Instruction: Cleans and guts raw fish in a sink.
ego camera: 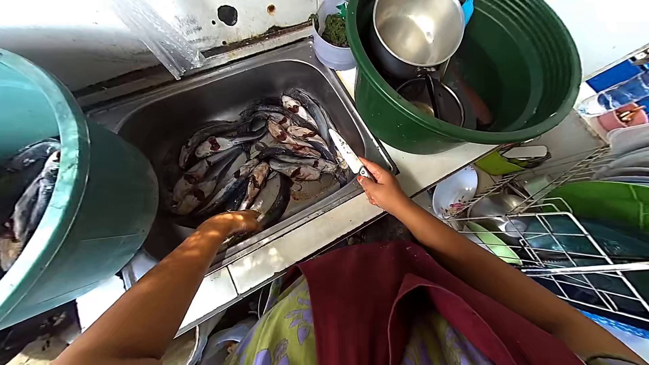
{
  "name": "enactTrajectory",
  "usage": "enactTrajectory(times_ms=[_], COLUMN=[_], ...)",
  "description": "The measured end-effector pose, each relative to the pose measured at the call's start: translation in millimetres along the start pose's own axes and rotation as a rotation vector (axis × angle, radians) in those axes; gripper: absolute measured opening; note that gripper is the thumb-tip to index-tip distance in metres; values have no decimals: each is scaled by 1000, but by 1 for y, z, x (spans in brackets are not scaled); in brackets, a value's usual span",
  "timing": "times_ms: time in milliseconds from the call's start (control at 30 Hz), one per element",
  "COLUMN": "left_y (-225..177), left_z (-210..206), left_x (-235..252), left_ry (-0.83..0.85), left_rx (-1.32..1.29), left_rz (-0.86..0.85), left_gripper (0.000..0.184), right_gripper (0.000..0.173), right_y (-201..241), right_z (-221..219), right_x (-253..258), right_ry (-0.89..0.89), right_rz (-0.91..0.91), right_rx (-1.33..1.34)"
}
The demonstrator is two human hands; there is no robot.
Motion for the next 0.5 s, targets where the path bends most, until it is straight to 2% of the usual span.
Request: enactTrajectory(times_ms=[33, 100, 167, 233, 300, 400, 500], left_y=[0, -5, -23, -47, -72, -113, -137], left_z=[1, 2, 5, 9, 11, 13, 15], left_x=[-7, -14, -28, -39, -45, -55, -52], left_ry=[-25, -57, -48, -60, -66, -1, -112], left_rx=[-112, -421, -694, -855, -985, -1197, -1363], left_rz=[-13, -98, -201, -346, -511, -708, -804], left_gripper=[44, 26, 30, 36, 28, 23, 30], right_gripper=[53, 52, 53, 54, 52, 53, 55], right_y=[0, 4, 6, 6, 11, 39, 88], right_z=[0, 0, -1, -3, -6, -12, -18], right_x=[-1, -3, -4, -3, -4, -17, -41], right_ry=[1, 8, 26, 43, 68, 73, -16], right_rz=[-1, 7, -3, -5, -12, 55, 317], right_rx=[-15, -40, -32, 9, -2, -195, -550])
Point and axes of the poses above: each hand's wrist, its own x-axis towards the middle knuckle, its own z-axis out of the back of the hand, y = z × x, the point moved 7 cm from there along x, towards the middle knuckle, and after that the axes turned 7 degrees about -x, right-handed, at the moved point
